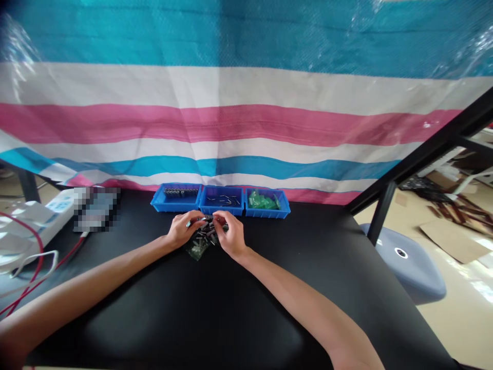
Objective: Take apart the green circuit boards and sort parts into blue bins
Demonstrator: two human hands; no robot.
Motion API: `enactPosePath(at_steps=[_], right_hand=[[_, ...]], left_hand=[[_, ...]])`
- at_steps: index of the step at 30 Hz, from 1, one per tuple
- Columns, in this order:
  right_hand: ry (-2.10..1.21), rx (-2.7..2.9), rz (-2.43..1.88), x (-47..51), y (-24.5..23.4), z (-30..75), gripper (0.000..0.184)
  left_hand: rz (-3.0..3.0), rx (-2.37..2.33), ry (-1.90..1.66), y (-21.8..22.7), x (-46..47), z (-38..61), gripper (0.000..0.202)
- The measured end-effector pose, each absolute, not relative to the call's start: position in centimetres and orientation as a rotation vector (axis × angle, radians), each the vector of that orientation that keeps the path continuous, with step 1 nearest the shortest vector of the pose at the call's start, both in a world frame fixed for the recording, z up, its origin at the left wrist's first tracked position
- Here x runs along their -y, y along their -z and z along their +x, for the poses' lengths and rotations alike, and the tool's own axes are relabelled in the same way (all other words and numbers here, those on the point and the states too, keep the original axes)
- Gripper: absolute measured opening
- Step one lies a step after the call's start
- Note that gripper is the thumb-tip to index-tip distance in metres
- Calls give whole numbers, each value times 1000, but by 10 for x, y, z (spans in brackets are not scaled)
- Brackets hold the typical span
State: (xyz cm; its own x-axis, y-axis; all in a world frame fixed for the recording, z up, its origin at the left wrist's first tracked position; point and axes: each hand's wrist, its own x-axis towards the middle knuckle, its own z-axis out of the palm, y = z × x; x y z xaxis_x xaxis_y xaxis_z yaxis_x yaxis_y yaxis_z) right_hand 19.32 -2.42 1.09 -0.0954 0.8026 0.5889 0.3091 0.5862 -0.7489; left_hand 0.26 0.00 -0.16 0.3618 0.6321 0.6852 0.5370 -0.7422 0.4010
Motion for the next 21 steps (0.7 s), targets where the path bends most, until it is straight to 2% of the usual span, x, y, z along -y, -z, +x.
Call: enactPosePath(at_steps=[21], right_hand=[[-523,1651,-946,25,-7,194,8]], left_hand=[[2532,-929,-1395,-1,-1,6,12]])
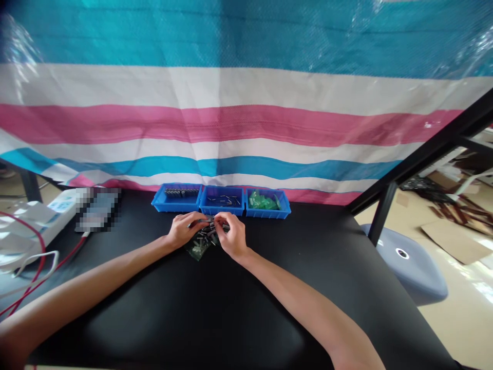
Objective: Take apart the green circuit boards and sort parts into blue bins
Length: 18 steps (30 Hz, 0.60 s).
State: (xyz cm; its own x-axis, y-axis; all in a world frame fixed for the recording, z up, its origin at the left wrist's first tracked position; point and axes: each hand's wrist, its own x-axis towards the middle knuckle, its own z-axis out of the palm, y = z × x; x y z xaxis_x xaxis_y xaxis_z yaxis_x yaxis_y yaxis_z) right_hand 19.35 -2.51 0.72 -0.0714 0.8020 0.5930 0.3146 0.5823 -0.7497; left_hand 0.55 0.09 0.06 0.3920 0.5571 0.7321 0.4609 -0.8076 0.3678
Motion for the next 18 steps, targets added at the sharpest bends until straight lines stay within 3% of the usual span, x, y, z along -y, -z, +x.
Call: enactPosePath(at_steps=[18], right_hand=[[-451,1658,-956,25,-3,194,6]], left_hand=[[2507,-888,-1443,-6,1,7,9]])
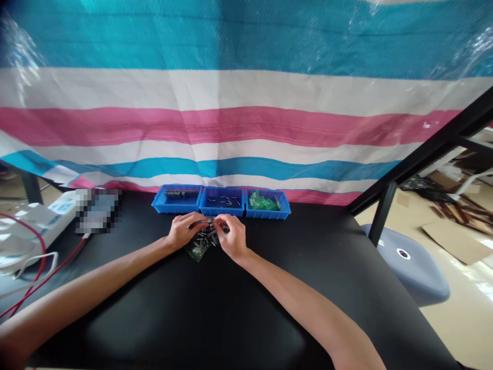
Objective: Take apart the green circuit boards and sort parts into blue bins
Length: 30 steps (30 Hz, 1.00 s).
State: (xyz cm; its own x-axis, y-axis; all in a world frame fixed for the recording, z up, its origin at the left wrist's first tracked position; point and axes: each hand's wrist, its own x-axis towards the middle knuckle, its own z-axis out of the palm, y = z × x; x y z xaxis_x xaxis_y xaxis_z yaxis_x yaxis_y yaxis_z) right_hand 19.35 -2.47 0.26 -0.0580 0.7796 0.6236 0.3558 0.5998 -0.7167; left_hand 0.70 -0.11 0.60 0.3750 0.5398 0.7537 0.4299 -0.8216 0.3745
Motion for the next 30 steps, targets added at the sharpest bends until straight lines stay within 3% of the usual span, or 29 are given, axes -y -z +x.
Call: enactPosePath(at_steps=[30], right_hand=[[-405,1720,-977,25,-3,195,8]], left_hand=[[2560,-834,-1430,-2,0,6,7]])
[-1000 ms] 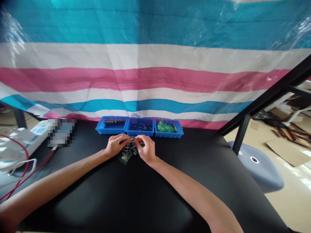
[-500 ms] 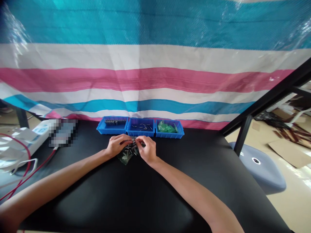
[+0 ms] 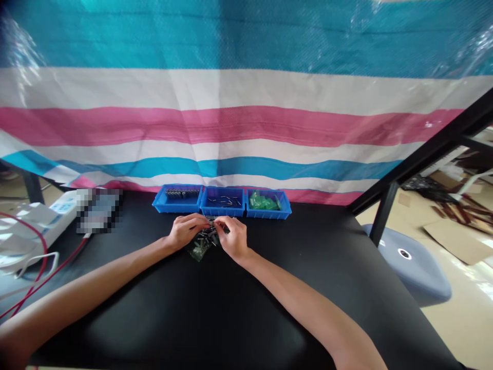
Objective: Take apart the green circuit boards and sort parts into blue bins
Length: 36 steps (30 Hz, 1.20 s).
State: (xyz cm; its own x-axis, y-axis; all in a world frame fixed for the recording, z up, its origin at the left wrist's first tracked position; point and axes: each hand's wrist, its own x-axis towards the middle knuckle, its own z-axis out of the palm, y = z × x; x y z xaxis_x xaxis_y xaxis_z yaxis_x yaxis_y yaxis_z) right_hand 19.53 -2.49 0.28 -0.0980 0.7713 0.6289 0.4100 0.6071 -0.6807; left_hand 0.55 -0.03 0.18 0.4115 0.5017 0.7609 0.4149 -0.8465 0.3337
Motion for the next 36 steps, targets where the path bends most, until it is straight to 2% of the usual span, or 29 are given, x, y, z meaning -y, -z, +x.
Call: enactPosePath(at_steps=[13,36], right_hand=[[-557,1586,-959,25,-10,194,9],[-763,1523,-923,23,-6,192,10]], left_hand=[[2418,-950,-1497,-7,1,8,8],[2462,-890,-1466,-6,1,7,8]])
